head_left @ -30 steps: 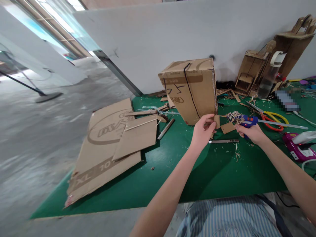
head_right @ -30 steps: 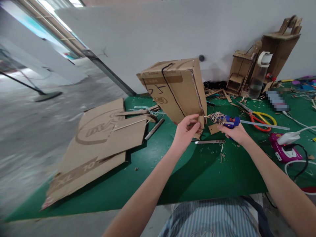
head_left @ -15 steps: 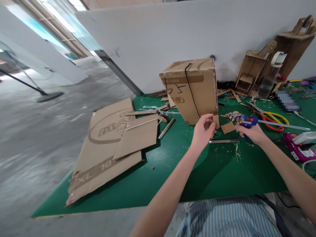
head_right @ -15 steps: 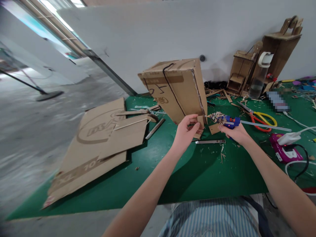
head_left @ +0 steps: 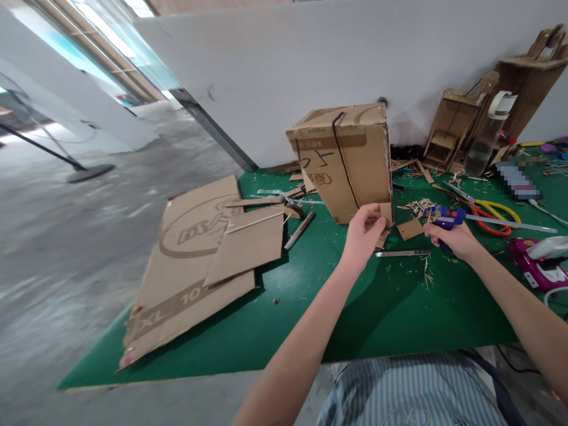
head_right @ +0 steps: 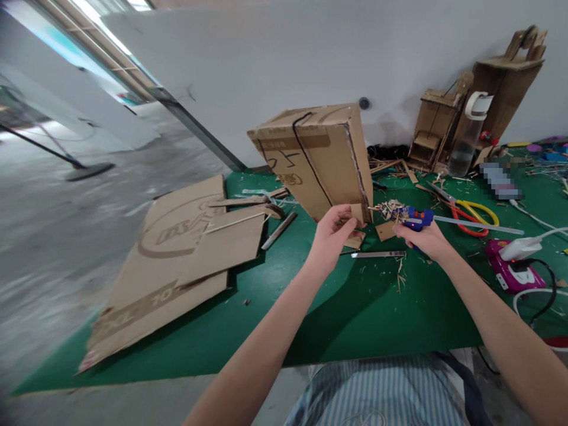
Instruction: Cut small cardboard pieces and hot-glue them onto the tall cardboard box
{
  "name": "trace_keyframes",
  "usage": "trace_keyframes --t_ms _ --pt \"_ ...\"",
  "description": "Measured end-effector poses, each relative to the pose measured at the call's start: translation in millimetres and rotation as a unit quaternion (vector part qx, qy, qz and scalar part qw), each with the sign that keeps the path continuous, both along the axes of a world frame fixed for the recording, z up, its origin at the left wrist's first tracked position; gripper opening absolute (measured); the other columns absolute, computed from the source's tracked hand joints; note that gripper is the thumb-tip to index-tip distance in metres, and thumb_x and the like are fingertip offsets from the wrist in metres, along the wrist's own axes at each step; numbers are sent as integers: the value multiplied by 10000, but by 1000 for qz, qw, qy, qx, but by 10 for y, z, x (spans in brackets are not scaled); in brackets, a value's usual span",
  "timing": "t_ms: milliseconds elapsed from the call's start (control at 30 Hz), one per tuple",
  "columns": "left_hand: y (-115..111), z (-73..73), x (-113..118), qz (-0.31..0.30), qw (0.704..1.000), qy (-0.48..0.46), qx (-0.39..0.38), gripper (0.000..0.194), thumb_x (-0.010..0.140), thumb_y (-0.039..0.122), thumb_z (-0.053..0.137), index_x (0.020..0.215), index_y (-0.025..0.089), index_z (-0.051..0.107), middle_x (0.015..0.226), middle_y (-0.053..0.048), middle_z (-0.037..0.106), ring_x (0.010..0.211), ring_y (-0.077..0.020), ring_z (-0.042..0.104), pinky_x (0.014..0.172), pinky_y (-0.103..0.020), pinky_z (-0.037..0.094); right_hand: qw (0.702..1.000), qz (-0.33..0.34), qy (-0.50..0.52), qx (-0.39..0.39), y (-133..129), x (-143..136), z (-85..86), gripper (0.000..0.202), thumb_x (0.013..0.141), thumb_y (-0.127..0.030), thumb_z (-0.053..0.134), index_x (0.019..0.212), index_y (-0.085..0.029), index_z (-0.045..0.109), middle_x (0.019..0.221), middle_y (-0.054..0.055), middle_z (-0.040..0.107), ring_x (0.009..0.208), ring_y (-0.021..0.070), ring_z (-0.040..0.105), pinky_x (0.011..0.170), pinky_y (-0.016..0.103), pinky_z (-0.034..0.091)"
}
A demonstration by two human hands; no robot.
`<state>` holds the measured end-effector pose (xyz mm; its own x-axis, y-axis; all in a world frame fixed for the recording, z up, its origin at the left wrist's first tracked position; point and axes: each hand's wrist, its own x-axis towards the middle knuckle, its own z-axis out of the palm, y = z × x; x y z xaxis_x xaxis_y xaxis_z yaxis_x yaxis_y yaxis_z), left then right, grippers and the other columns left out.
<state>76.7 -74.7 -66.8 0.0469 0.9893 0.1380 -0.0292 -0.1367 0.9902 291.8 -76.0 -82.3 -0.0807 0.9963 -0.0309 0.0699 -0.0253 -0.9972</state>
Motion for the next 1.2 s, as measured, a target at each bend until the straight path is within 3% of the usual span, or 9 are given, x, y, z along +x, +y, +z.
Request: trace_keyframes --t_ms 533,867,1200 --pt "-14 35 18 -19 999 -6 -37 151 794 242 625 919 160 648 798 -25 663 698 -115 638 647 -244 560 1000 -17 -1 -10 -1 -25 2 401 566 -517 839 639 -185 625 577 11 585 440 100 461 401 266 393" --pt "-23 39 29 -35 998 2 -49 136 797 249 646 901 160 642 800 -33 669 711 -136 655 651 -271 563 999 6 -31 19 44 43 -139 406 665 -554 778 651 -193 593 585 3 570 452 107 468 433 279 396" --pt "8 -23 27 -42 995 -38 -76 165 786 246 661 916 147 639 785 -40 669 707 -131 652 629 -246 539 996 8 -90 15 18 43 -62 435 705 -597 725 653 -195 566 535 -21 522 450 112 469 470 279 388"
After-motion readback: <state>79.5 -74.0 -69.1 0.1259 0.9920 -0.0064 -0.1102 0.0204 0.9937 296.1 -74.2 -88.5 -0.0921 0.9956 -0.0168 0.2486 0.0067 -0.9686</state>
